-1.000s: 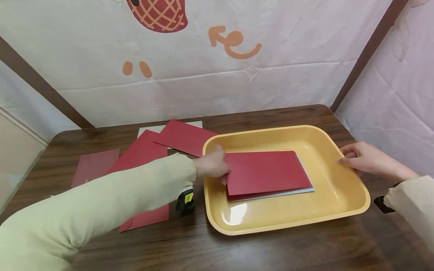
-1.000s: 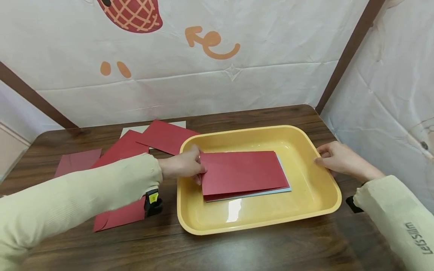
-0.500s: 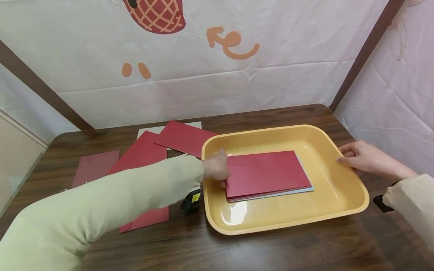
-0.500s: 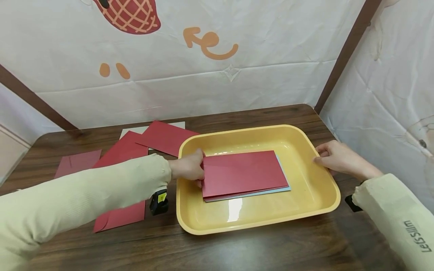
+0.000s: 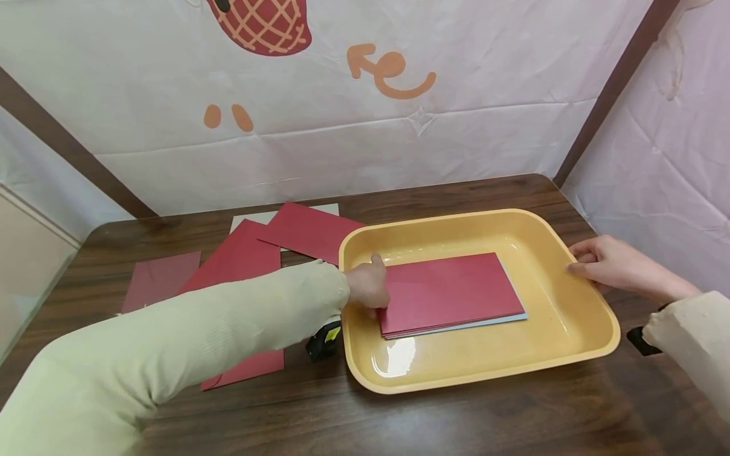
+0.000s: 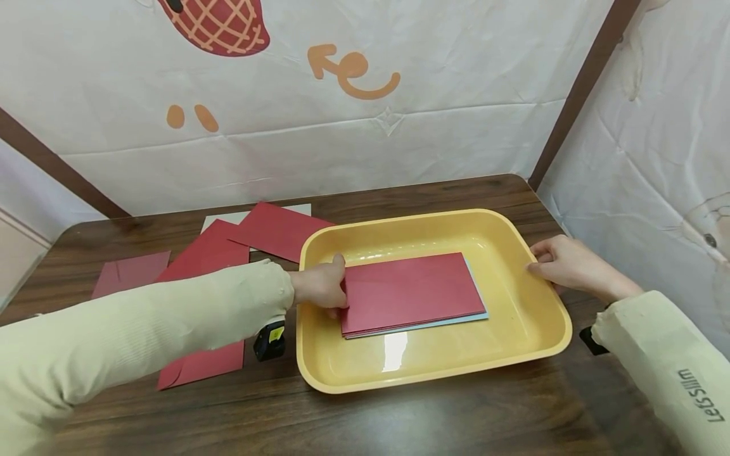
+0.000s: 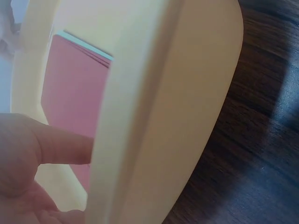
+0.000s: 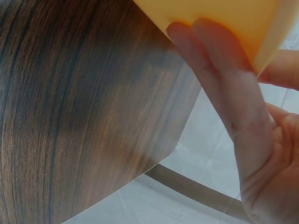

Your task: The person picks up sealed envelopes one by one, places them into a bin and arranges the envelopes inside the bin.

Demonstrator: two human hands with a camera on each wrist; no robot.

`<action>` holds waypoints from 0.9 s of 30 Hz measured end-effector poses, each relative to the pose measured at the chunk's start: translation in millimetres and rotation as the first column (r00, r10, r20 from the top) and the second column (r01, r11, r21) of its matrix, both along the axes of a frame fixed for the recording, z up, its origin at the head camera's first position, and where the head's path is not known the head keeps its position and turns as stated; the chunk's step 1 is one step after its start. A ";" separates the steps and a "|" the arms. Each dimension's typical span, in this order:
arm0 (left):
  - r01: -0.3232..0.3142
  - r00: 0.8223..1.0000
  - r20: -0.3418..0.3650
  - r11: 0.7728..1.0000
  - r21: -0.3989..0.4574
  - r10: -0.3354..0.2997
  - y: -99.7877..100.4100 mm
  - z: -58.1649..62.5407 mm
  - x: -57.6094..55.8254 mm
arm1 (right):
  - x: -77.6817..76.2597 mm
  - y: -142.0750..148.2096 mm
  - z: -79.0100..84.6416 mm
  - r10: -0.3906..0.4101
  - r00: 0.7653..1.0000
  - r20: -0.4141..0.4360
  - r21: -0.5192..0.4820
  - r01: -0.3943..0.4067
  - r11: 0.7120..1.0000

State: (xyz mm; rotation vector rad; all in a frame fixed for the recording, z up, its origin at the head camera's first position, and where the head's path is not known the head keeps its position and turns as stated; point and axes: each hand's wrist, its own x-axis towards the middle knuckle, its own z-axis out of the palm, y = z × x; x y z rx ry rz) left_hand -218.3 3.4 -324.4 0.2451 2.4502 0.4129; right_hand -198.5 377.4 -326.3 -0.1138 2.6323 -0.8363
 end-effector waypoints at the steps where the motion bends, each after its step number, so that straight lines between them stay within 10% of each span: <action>1: 0.002 1.000 0.002 1.000 -0.004 -0.002 -0.2 0.4 0.3 | -0.1 0.0 0.1 0.001 1.000 -0.001 0.001 -0.001 1.000; 9: 0.022 0.999 -0.025 1.000 0.001 -0.022 -4.0 3.3 1.8 | 0.3 -0.1 -0.4 0.002 1.000 -0.009 0.019 -0.002 1.000; 14: -0.002 0.997 -0.079 0.980 0.200 0.019 -16.9 8.3 8.3 | 0.8 0.2 -0.5 0.002 1.000 -0.012 0.013 -0.002 1.000; 20: -0.115 0.971 -0.125 0.860 0.497 0.202 -40.2 11.3 17.8 | 1.3 0.4 0.5 0.007 1.000 -0.009 0.014 -0.007 1.000; 24: -0.220 0.924 -0.114 0.754 0.619 0.364 -59.2 12.2 18.5 | 1.4 0.3 0.2 0.008 1.000 -0.003 0.017 -0.008 1.000; 27: -0.272 0.885 -0.134 0.729 0.628 0.446 -76.4 10.2 16.6 | 1.3 0.2 -0.5 0.008 1.000 -0.001 0.009 -0.008 1.000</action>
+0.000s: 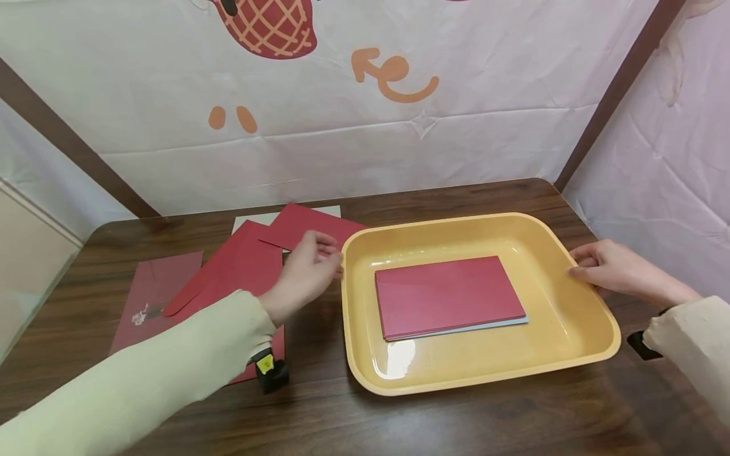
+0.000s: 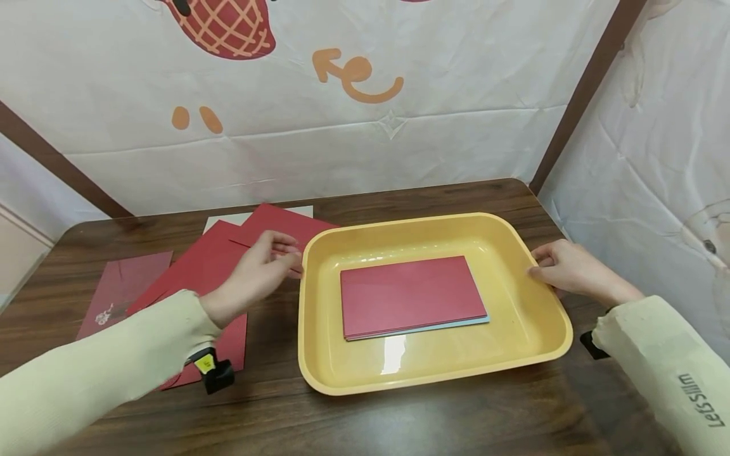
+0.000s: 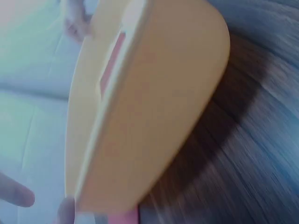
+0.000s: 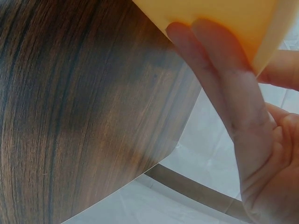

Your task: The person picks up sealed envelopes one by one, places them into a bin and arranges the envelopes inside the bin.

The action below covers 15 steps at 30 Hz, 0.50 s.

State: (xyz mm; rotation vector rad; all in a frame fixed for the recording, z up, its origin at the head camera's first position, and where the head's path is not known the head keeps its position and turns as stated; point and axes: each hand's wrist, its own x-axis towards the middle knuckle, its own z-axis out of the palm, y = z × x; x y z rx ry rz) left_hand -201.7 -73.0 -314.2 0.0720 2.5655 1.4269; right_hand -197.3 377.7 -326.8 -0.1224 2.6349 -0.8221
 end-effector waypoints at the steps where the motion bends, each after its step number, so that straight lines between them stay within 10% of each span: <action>1: -0.023 1.000 -0.001 1.000 -0.018 0.023 -6.1 -1.3 -0.3 | 0.0 0.0 -0.3 0.000 1.000 0.001 -0.002 0.000 1.000; 15: -0.091 0.991 0.061 0.930 -0.356 0.121 -88.6 -37.5 16.2 | 1.2 -0.6 -0.1 0.005 1.000 0.009 -0.012 -0.005 1.000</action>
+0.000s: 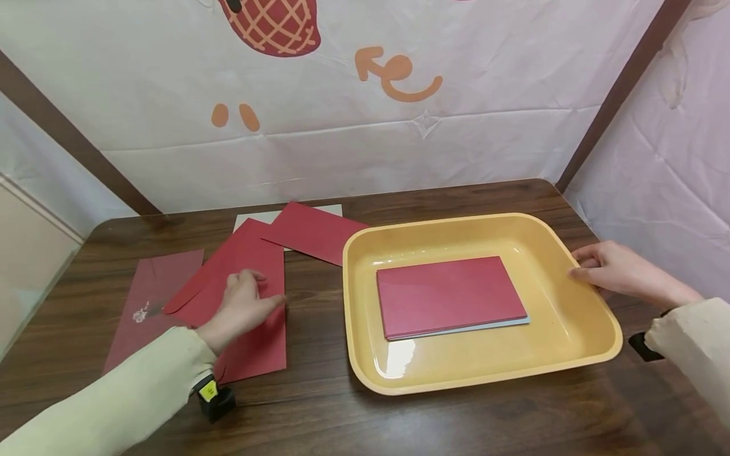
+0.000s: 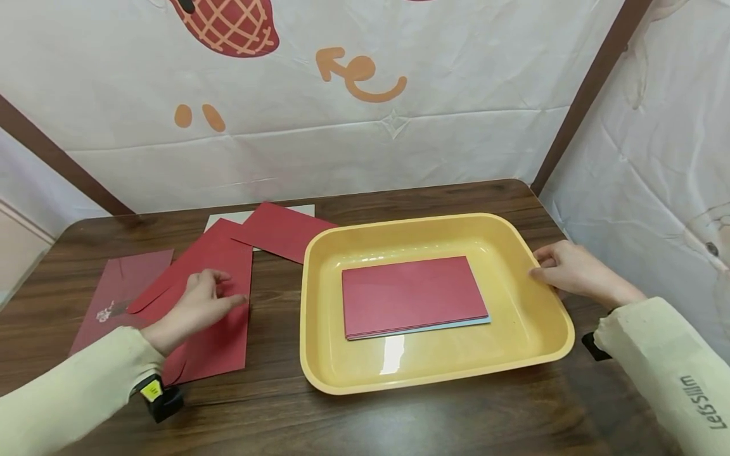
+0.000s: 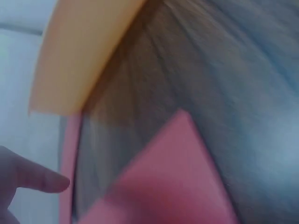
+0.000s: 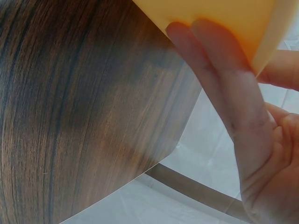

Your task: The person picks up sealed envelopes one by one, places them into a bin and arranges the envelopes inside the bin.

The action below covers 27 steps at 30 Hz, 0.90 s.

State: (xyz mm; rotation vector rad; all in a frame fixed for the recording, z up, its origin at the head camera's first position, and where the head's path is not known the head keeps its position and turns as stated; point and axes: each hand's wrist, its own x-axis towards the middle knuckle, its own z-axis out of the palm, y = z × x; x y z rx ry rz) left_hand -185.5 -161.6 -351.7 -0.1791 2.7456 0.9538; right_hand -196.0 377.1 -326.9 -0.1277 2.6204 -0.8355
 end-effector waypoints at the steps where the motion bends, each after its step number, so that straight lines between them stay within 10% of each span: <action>1: -0.005 1.000 -0.001 1.000 -0.024 0.005 -3.7 -2.8 2.3 | 0.1 0.3 0.3 0.001 1.000 0.000 0.003 -0.001 1.000; 16: 0.039 0.999 -0.020 0.975 -0.219 -0.045 -28.6 -29.6 16.6 | 0.3 -1.4 -1.0 -0.006 1.000 -0.002 -0.002 0.006 1.000; 27: 0.114 0.993 0.037 0.976 -0.184 -0.109 -29.7 -28.3 13.4 | 0.9 -1.5 0.6 -0.004 1.000 0.001 0.004 0.004 1.000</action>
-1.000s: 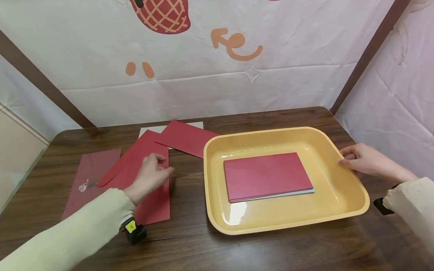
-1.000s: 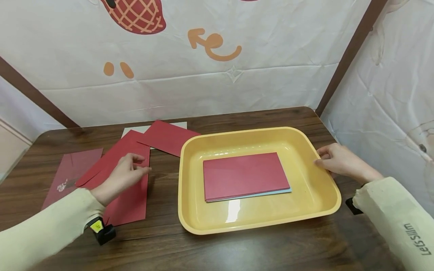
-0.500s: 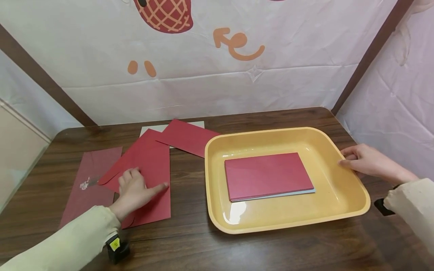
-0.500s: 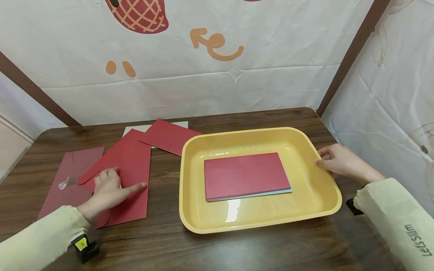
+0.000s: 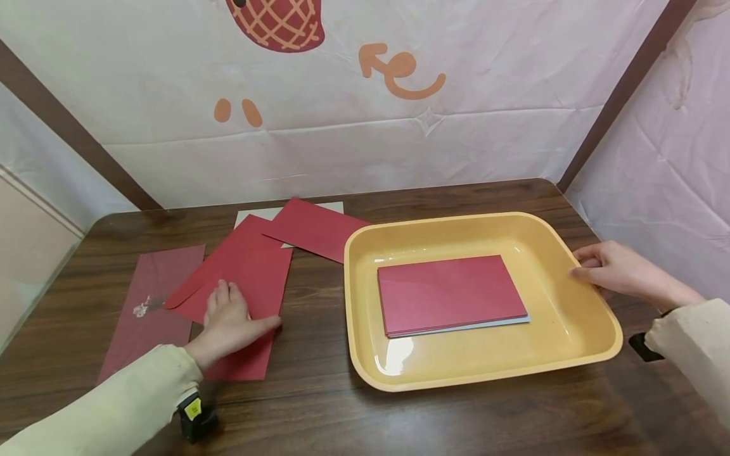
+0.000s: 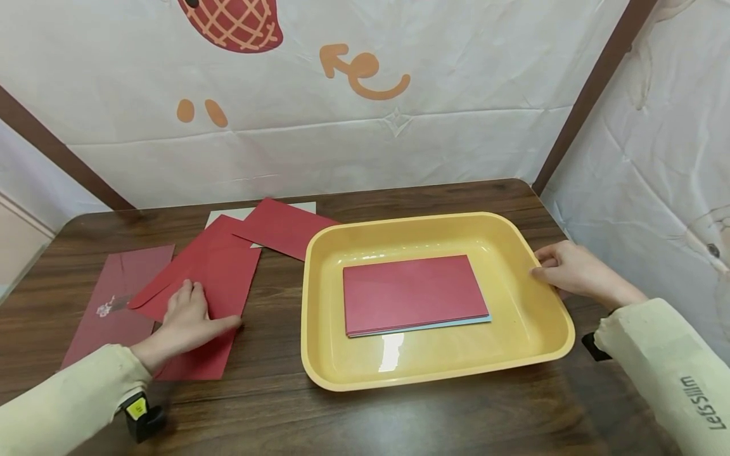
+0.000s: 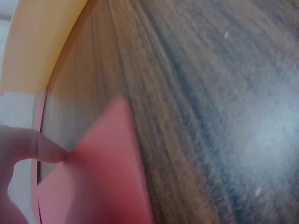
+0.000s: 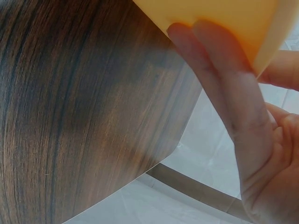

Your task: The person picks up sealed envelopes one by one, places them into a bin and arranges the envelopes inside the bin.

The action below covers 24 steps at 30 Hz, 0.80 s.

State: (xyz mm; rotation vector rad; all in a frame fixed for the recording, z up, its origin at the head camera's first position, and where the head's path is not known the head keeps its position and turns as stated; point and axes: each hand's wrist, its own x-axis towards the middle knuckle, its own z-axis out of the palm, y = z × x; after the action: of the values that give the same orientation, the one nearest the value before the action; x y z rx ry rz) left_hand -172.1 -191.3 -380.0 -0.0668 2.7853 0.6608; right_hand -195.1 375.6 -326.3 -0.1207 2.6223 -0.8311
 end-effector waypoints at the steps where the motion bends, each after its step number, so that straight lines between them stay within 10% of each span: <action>1: 0.015 1.000 0.000 1.000 0.000 -0.015 -0.6 0.1 -0.5 | -0.1 -0.1 0.2 -0.001 1.000 0.000 0.000 0.001 1.000; 10: 0.214 0.977 -0.020 0.976 0.038 -0.213 -9.5 2.2 -5.9 | -0.1 0.4 0.4 -0.004 1.000 -0.012 0.006 0.004 1.000; 24: 0.496 0.866 -0.084 0.868 0.007 -0.494 -12.3 6.7 -9.7 | 0.8 0.0 -0.2 0.001 1.000 -0.019 0.009 -0.001 1.000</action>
State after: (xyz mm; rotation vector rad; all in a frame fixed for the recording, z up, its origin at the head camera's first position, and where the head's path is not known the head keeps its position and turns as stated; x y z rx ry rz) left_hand -181.8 -203.5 -373.3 0.6750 2.6898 0.5719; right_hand -194.3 375.6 -326.5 -0.1276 2.6432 -0.8216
